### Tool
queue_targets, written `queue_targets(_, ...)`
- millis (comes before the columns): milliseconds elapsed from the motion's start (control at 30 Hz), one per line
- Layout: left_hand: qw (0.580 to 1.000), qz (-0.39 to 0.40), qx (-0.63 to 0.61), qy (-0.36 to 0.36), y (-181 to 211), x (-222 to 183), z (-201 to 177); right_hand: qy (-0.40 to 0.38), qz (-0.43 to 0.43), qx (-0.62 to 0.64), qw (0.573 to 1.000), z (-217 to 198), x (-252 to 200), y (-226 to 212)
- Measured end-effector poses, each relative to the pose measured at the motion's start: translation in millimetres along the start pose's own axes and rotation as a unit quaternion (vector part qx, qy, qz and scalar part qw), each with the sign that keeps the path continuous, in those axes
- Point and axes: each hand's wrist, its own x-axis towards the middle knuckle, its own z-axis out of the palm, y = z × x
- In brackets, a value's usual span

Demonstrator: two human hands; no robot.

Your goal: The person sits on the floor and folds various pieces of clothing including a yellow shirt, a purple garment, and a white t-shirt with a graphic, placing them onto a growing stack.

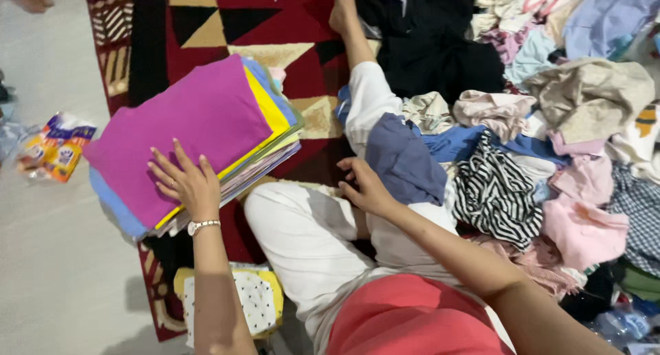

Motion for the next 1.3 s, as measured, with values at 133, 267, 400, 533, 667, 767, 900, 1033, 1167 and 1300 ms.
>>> queue_targets(133, 0.996, 0.044, 0.034, -0.068, 10.1, -5.4, 54.6, 0.067, -0.017, 0.009, 0.998, -42.8, -30.2, 6.5)
queue_targets(267, 0.995, 0.036, 0.045, -0.082, 44.3, -26.6, 76.1, 0.157, 0.016, 0.054, 0.986, -89.0, -51.2, 12.4)
queue_targets(400, 0.994, 0.074, 0.052, -0.06, 95.4, -56.9, 87.7, 0.213, 0.006, -0.059, 0.975, -150.7, -66.0, 48.7)
queue_targets(533, 0.987, 0.161, -0.004, -0.019, 132.3, -95.0, 127.3, 0.243, 0.112, -0.201, 0.942, -217.0, -92.3, 110.5)
queue_targets(667, 0.977, 0.201, -0.057, -0.042, 175.6, -136.6, 151.7, 0.185, 0.277, -0.26, 0.906, -258.3, -128.9, 179.5)
queue_targets(767, 0.958, 0.198, -0.165, -0.124, 221.3, -171.0, 140.0, 0.186, 0.311, -0.288, 0.886, -277.6, -146.9, 211.8)
queue_targets(900, 0.939, 0.291, -0.163, -0.088, 268.6, -205.2, 146.4, 0.228, 0.329, -0.289, 0.87, -298.3, -154.9, 227.9)
queue_targets(1033, 0.906, 0.356, -0.186, -0.134, 323.0, -224.1, 128.3, 0.284, 0.307, -0.262, 0.87, -319.1, -160.5, 230.0)
queue_targets(1167, 0.904, 0.374, -0.149, -0.144, 356.3, -232.5, 136.3, 0.35, 0.273, -0.265, 0.856, -351.8, -167.5, 247.8)
queue_targets(1300, 0.861, 0.447, -0.137, -0.198, 369.2, -229.8, 148.2, 0.419, 0.207, -0.286, 0.836, -398.8, -178.6, 233.3)
